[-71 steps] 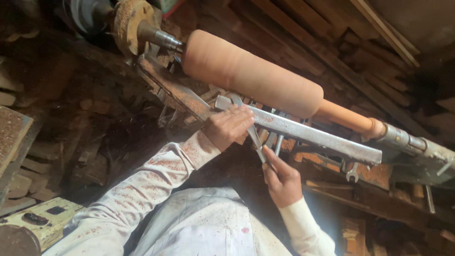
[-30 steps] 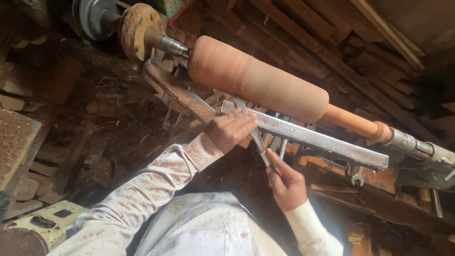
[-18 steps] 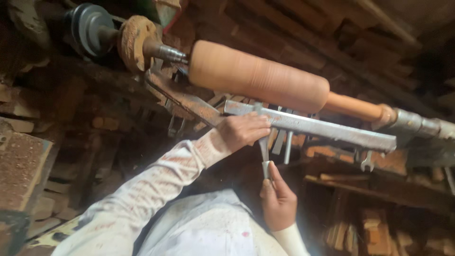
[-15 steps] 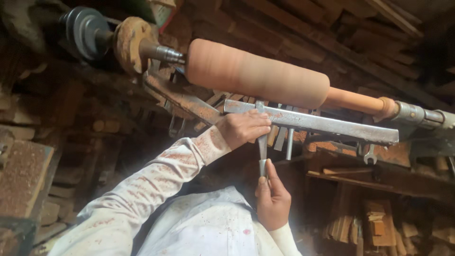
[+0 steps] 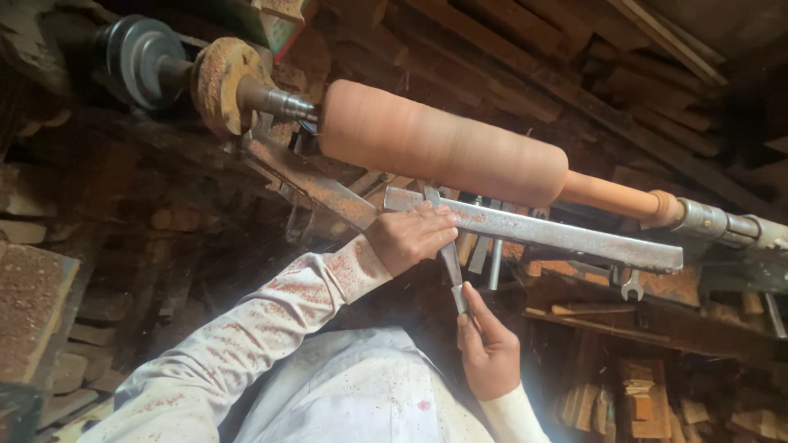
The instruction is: The person uses a chisel to shape a cylindrical wooden piece mounted on a lathe. They hold the tool against the spinning wood, removing shavings and smoothing the surface. The person switches to a different chisel later in the clip to continue shaping.
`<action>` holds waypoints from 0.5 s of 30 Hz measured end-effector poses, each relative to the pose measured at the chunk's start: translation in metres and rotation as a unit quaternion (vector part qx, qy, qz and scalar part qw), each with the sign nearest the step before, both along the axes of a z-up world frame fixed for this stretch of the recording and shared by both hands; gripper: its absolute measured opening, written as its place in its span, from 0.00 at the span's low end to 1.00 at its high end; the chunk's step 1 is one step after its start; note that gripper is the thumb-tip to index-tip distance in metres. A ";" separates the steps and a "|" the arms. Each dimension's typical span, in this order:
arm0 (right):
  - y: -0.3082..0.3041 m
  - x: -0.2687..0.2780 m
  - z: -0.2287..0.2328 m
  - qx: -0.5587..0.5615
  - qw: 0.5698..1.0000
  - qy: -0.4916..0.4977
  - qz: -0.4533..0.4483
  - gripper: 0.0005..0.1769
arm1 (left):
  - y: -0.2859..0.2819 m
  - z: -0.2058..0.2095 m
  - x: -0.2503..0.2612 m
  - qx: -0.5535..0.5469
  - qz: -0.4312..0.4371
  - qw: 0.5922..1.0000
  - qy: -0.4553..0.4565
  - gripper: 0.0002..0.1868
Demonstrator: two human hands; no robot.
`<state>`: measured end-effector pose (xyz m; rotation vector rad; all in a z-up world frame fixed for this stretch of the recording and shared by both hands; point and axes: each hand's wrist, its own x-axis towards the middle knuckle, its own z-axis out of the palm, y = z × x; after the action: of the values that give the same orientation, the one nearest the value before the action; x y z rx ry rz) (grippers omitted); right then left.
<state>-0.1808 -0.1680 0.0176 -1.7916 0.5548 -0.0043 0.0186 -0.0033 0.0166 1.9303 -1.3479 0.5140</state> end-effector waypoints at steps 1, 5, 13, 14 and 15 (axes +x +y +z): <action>-0.005 0.000 -0.001 -0.001 1.000 0.005 0.005 0.29 | 0.000 0.000 -0.001 0.007 0.005 1.000 0.001 0.16; -0.026 0.009 -0.001 0.001 0.999 0.010 0.031 0.28 | -0.005 0.000 -0.003 0.018 0.036 0.999 0.011 0.16; -0.040 0.018 0.014 0.019 0.999 0.033 0.032 0.27 | -0.015 0.001 -0.007 0.016 0.047 0.998 -0.027 0.14; -0.024 0.009 0.011 0.016 1.000 0.007 -0.008 0.28 | -0.017 0.002 -0.002 0.006 0.005 1.000 -0.024 0.13; -0.002 -0.006 0.006 0.014 0.999 -0.012 -0.042 0.28 | -0.016 0.002 -0.002 -0.002 -0.032 0.999 -0.013 0.13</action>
<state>-0.1871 -0.1697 0.0238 -1.7375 0.6100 -0.0766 0.0164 -0.0196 0.0181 1.8765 -1.4197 0.5128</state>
